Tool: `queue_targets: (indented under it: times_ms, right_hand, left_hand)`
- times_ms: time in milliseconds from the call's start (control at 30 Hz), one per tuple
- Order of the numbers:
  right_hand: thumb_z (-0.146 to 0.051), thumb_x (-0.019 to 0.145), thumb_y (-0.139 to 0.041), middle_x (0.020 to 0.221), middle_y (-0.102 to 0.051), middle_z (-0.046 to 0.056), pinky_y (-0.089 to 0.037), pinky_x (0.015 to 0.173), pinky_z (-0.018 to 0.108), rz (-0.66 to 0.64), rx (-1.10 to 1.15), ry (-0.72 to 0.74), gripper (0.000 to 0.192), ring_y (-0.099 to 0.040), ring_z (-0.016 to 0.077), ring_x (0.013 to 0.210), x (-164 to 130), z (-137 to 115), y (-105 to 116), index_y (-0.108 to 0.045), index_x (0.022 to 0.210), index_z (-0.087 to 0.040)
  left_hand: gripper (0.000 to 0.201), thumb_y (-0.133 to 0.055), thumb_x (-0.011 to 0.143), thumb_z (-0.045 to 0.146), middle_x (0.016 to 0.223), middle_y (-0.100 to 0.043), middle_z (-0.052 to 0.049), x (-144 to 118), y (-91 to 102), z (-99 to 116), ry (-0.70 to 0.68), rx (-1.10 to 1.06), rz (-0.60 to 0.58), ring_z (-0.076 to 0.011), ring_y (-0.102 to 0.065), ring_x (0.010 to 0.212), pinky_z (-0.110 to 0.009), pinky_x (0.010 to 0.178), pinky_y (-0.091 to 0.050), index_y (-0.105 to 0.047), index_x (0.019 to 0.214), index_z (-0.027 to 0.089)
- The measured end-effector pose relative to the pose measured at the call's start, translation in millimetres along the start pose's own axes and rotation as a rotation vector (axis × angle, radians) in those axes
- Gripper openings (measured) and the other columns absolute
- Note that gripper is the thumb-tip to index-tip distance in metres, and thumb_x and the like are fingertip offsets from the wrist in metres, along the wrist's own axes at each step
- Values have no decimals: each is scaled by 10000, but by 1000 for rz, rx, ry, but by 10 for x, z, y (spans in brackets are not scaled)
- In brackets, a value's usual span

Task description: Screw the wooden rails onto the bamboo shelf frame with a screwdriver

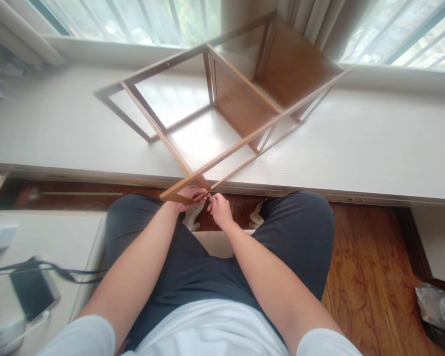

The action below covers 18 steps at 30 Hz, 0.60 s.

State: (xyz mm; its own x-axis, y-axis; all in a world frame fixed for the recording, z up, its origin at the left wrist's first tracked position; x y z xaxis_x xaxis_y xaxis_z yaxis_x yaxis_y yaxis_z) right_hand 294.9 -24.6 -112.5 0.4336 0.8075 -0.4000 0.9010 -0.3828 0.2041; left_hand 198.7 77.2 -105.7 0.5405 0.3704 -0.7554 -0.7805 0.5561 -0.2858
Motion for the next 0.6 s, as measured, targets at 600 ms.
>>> queue_targets:
  times_ms: [600]
  right_hand:
    - [-373, 909, -537, 688, -665, -6, -440, 654, 255, 116, -212, 111, 197, -606, 168, 650, -58, -142, 164, -580, 777, -233]
  left_hand:
    - [149, -782, 775, 245, 796, -720, -56, -26, -6, 16, -8, -24, 23, -95, -634, 644, -158, 538, -470, -669, 806, 154]
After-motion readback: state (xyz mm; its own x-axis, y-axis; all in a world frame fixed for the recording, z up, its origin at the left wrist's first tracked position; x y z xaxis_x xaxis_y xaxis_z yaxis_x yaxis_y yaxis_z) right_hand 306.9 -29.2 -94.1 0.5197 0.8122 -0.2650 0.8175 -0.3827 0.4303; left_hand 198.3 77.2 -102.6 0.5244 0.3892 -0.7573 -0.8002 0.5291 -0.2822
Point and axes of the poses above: each hand's wrist, its own x-axis towards the middle knuckle, its own y-axis out of the back of the hand, z = x × y, the point moved 7 cm from there along x, towards the middle knuckle
